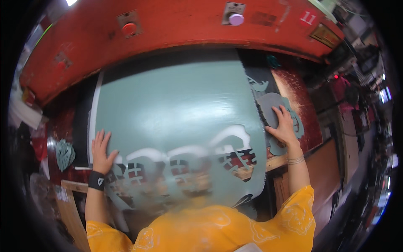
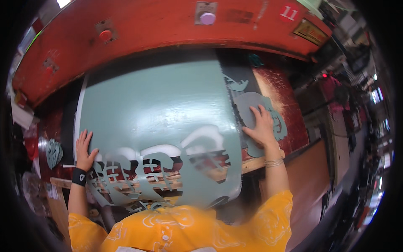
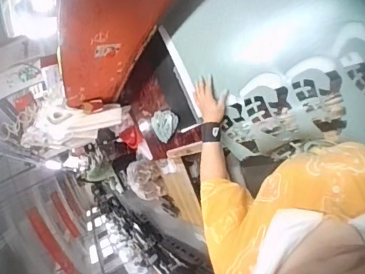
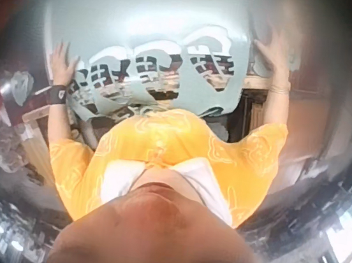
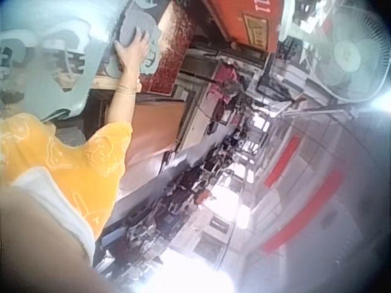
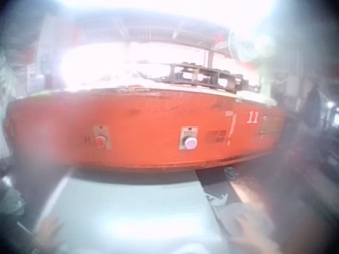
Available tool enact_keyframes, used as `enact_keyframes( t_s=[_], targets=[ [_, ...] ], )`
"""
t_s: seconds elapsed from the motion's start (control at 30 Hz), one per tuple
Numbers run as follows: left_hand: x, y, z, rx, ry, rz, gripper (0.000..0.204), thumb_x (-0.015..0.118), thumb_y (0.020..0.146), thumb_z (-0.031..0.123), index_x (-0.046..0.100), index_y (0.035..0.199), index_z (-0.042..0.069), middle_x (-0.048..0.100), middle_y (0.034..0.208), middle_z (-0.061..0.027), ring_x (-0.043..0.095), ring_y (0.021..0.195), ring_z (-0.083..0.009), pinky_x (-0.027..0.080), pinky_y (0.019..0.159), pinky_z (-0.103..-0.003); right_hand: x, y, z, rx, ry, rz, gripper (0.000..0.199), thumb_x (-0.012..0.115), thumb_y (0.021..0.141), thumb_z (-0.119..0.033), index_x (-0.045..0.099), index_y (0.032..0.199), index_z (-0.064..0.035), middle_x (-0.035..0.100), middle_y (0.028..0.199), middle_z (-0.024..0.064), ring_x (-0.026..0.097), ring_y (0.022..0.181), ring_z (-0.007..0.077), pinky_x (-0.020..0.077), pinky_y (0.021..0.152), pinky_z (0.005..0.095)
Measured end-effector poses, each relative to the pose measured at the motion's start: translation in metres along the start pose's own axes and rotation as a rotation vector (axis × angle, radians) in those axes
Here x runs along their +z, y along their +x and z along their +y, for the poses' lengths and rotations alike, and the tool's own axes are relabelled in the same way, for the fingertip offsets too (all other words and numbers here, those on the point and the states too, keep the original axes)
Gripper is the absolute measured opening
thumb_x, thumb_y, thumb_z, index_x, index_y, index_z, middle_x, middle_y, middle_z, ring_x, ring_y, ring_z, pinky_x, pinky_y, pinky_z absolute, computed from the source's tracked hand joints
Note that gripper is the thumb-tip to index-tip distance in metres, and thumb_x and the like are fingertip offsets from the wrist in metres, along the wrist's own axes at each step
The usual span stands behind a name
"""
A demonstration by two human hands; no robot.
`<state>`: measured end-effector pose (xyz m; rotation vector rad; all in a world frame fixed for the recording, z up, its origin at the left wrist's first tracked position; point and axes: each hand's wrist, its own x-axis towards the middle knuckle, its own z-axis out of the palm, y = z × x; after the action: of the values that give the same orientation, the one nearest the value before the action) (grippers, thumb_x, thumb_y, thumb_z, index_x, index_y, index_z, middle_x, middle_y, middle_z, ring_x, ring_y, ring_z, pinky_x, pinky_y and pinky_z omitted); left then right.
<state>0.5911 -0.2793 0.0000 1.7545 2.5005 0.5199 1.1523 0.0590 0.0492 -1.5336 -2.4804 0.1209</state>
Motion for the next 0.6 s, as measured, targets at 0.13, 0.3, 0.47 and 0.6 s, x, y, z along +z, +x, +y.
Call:
enact_keyframes(
  t_s=[0.13, 0.3, 0.47, 0.6],
  targets=[
    [-0.001, 0.003, -0.001, -0.002, 0.002, 0.008, 0.07, 0.069, 0.075, 0.026, 0.044, 0.139, 0.014, 0.034, 0.148, -0.0163, 0.027, 0.14, -0.0356, 0.016, 0.113, -0.052, -0.007, 0.01, -0.001, 0.01, 0.137, 0.017, 0.07, 0.078, 0.059, -0.025, 0.059, 0.125, -0.0139, 0.044, 0.141, 0.0168, 0.044, 0.126, 0.0367, 0.0354, 0.106, 0.0424],
    [-0.001, 0.002, 0.007, 0.0, -0.022, 0.056, 0.068, 0.07, 0.078, 0.035, 0.046, 0.139, 0.016, 0.037, 0.146, -0.0167, 0.028, 0.139, -0.0352, 0.016, 0.113, -0.053, -0.032, 0.021, -0.046, 0.103, 0.582, -0.015, 0.063, 0.075, 0.062, -0.015, 0.06, 0.122, -0.0006, 0.05, 0.137, 0.0176, 0.047, 0.127, 0.0266, 0.0337, 0.107, 0.0348],
    [0.0, -0.002, 0.013, -0.009, -0.041, 0.077, 0.067, 0.068, 0.08, 0.039, 0.046, 0.139, 0.016, 0.036, 0.147, -0.0171, 0.029, 0.138, -0.0348, 0.015, 0.113, -0.054, -0.031, 0.009, -0.171, -0.07, 0.663, 0.006, 0.062, 0.077, 0.059, -0.019, 0.064, 0.118, -0.0042, 0.048, 0.138, 0.0196, 0.046, 0.128, 0.0304, 0.0332, 0.107, 0.0382],
    [0.004, -0.006, 0.012, -0.019, -0.059, 0.08, 0.068, 0.066, 0.081, 0.044, 0.044, 0.139, 0.016, 0.035, 0.147, -0.0167, 0.026, 0.139, -0.0345, 0.014, 0.113, -0.055, 0.0, 0.013, -0.297, -0.236, 0.664, -0.13, 0.061, 0.078, 0.058, -0.023, 0.066, 0.116, -0.007, 0.05, 0.136, 0.017, 0.049, 0.125, 0.0301, 0.0363, 0.105, 0.0381]
  ],
)
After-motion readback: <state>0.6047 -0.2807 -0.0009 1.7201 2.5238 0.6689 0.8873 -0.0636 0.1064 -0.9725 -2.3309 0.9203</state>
